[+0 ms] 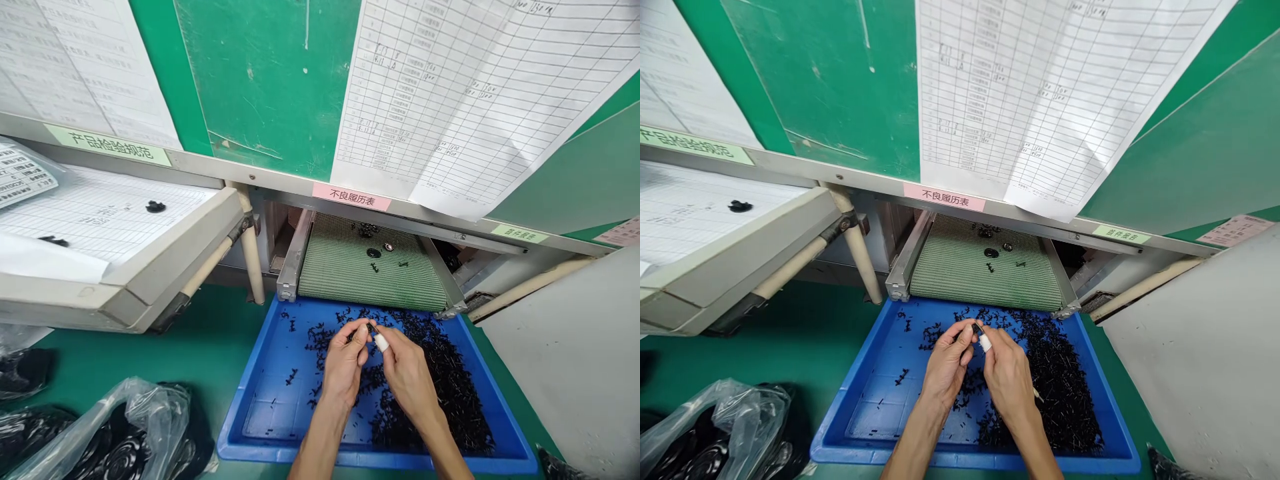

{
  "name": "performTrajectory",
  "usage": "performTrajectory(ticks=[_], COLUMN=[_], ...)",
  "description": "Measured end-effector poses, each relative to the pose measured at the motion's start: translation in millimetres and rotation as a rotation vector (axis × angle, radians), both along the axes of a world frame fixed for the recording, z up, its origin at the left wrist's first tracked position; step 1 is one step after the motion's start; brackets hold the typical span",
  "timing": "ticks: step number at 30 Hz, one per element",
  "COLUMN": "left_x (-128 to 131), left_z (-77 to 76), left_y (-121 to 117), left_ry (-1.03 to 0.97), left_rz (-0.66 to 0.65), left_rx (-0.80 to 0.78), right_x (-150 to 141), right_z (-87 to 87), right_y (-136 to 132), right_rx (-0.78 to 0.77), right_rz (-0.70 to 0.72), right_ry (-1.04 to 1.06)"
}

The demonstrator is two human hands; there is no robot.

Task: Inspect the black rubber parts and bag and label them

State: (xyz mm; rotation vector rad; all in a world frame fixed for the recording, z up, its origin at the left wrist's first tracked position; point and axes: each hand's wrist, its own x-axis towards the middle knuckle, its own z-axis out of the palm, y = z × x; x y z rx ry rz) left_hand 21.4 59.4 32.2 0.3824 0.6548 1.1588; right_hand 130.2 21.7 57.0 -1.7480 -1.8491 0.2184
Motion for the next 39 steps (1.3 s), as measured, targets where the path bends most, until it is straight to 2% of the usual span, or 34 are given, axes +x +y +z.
performTrajectory(ticks=[6, 12, 16, 21, 29, 34, 39], left_x=[-1, -6, -7, -5, -3, -2, 0], left_z=[1.1, 1.8, 1.5, 1.4, 1.8, 4.1, 4.7], left_y=[-1, -2, -2, -1, 0, -2, -5], left_ry=[0.078, 0.274, 0.245, 0.142, 0.045, 0.101, 0.199], left_rz=[0.021, -0.027, -0.054, -0.054, -0.013, 0.014, 0.133], left_rx=[-0.03, 0.05, 0.093, 0.047, 0.001, 0.011, 0.05], right_x=[-6, -3, -1, 0, -4, -9, -22], right_z=[2.5, 6.0, 7.3, 0.2, -6.2, -5.9, -8.4], right_y=[6, 7, 6, -5, -13, -8, -5], right_rx=[-0.007, 0.042, 0.063, 0.114, 0.066, 0.119, 0.176], right_rz=[-0.011, -0.02, -0.004, -0.029, -0.046, -0.077, -0.146], right_ry=[-0.033, -0.17, -0.174, -0.117, -0.125, -0.144, -0.118])
